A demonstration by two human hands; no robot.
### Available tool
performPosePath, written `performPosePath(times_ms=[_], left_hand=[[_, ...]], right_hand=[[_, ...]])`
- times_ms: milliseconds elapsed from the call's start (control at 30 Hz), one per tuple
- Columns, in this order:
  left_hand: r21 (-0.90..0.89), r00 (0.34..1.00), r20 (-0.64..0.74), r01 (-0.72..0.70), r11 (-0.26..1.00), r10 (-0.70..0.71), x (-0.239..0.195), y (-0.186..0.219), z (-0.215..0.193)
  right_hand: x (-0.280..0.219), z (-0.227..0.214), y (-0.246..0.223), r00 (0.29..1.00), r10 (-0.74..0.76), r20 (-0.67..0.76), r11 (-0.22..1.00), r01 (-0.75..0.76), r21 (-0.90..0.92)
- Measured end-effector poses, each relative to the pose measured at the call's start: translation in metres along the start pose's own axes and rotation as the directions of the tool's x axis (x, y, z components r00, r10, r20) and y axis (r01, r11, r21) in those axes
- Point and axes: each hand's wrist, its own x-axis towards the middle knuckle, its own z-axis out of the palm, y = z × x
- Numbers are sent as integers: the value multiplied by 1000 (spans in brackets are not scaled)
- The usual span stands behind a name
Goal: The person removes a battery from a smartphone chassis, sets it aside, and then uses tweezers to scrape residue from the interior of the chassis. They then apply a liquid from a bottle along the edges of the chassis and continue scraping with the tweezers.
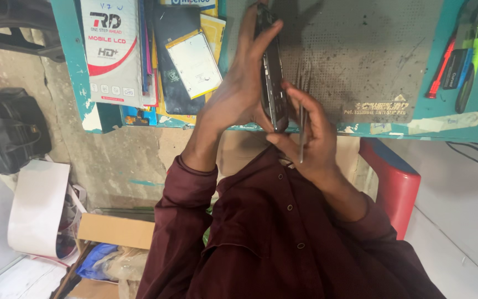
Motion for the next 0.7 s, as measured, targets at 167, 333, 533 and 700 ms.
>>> performPosePath(times_ms=[167, 333, 533, 700], left_hand=[[238, 1000, -23, 20, 971, -15, -6, -4, 9], [70, 1000, -7, 6, 998, -5, -7, -12, 11], [120, 993, -18, 114, 986, -113, -9, -15, 16], [-60, 998, -66, 12, 998, -16, -13, -12, 14]], right_hand=[[-2, -25, -4, 985, -110, -134, 958, 70, -277], [-5, -45, -21, 982, 81, -172, 912, -143, -386], [-2, -53, -26, 988, -34, -151, 805, -63, -590], [-2, -46, -13, 984, -69, -166, 887, -16, -462]])
